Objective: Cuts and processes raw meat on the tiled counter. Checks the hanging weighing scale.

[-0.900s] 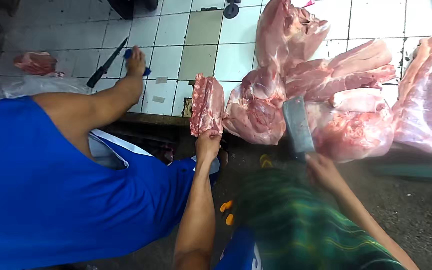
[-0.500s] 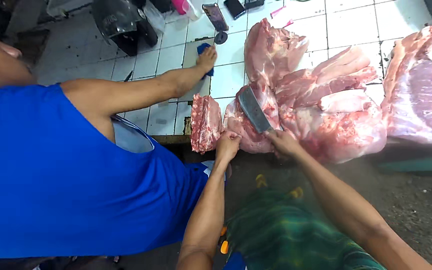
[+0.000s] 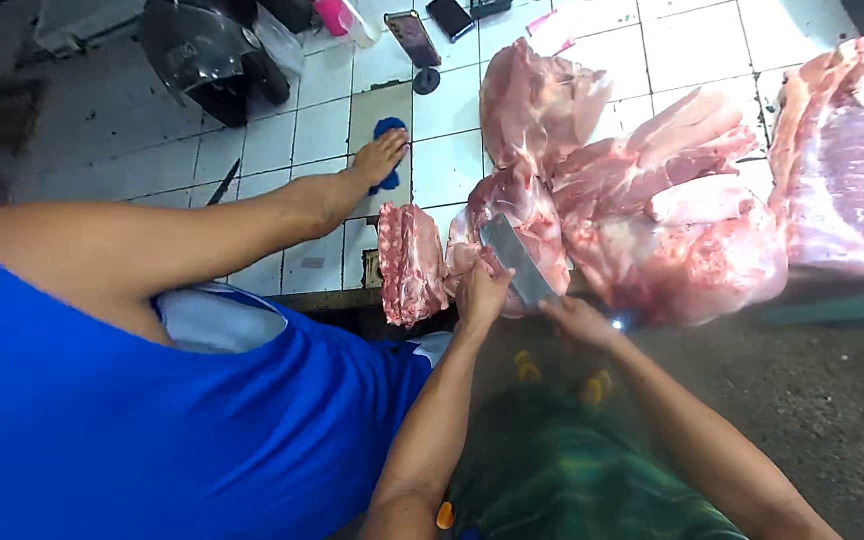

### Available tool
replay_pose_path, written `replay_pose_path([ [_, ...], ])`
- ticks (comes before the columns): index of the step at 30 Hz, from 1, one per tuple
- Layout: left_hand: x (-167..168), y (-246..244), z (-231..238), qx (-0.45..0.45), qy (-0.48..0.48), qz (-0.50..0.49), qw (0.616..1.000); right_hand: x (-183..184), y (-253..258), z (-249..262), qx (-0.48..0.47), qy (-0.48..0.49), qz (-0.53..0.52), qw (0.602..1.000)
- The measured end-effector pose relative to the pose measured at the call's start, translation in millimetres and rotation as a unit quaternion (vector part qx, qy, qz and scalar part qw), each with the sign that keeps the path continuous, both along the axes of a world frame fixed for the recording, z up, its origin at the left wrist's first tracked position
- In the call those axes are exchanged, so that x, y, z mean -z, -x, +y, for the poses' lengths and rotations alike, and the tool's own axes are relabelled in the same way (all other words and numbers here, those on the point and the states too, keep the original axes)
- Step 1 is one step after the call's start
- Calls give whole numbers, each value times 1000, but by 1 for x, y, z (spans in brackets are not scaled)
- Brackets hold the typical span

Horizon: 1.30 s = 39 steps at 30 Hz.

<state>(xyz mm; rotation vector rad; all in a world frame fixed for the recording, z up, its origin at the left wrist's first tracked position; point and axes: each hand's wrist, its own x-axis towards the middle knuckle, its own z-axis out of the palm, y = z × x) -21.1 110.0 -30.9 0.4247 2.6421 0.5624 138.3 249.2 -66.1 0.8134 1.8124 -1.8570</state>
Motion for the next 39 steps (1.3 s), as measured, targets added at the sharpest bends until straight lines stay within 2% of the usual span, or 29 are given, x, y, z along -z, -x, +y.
replay_pose_path([
  [4,-1,7,4,-10,32,8,999,8,16,-4,1,25,6,1000],
  [11,-11,-5,8,-2,64,-19,998,4,-37,-8,-17,34,-2,999],
  [18,-18,-1,8,-14,110,-1,994,6,-98,-4,-78,-34,-26,996],
  [21,-20,6,11,-35,111,11,993,2,-116,-4,-11,-10,-14,1000],
  [24,-18,19,6,-37,91,-8,995,-3,-98,-2,82,16,13,996],
  [26,-20,23,8,-33,85,-21,996,-5,-70,4,117,19,24,993],
  [29,-24,15,23,-7,120,16,993,-3,-35,8,142,18,34,989],
  [33,-18,27,26,42,159,23,986,-3,-4,7,111,15,37,993],
  [39,-23,51,-3,-8,45,-101,994,6,34,-7,53,54,32,997],
])
